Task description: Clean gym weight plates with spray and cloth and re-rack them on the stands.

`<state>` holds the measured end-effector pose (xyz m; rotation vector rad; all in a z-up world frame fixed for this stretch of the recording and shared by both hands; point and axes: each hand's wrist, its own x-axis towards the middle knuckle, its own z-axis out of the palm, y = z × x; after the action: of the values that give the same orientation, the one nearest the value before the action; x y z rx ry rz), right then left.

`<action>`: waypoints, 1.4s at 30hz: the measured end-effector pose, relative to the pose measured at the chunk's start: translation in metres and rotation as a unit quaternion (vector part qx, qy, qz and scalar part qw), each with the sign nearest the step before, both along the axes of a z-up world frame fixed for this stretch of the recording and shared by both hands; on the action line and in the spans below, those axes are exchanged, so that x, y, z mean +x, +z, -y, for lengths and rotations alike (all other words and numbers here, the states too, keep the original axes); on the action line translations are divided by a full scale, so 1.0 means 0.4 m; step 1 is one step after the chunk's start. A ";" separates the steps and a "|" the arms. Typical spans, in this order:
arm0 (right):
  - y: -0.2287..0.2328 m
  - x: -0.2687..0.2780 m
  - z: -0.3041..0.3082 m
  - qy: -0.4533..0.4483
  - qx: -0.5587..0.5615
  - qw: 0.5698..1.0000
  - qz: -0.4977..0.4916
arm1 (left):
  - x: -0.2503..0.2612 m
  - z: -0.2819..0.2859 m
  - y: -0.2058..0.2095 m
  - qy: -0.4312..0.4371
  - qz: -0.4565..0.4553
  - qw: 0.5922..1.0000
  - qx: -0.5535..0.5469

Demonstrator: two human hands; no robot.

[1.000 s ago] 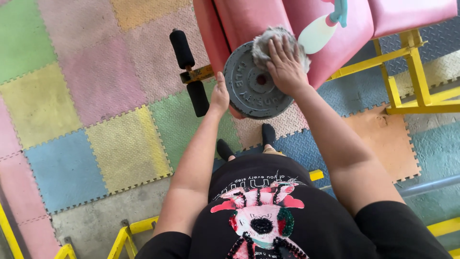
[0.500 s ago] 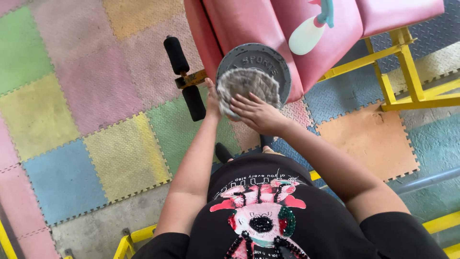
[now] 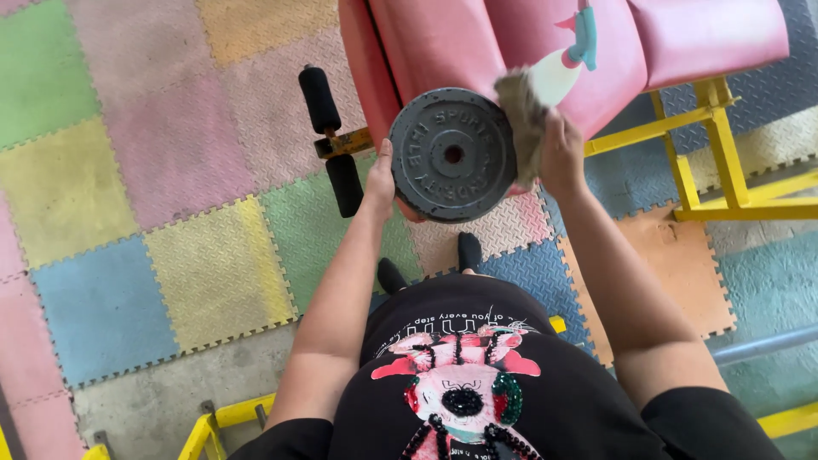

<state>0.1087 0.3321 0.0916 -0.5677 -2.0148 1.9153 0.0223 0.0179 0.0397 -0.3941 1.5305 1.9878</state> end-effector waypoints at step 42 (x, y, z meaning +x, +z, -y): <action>-0.105 -0.021 0.039 0.128 -0.156 0.895 0.398 | -0.030 -0.052 0.048 0.039 -0.211 0.923 -0.319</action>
<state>0.1002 0.3164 0.0494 -1.4296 -2.3160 2.4595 0.0101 0.0385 0.0590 -0.2883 2.4781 1.6466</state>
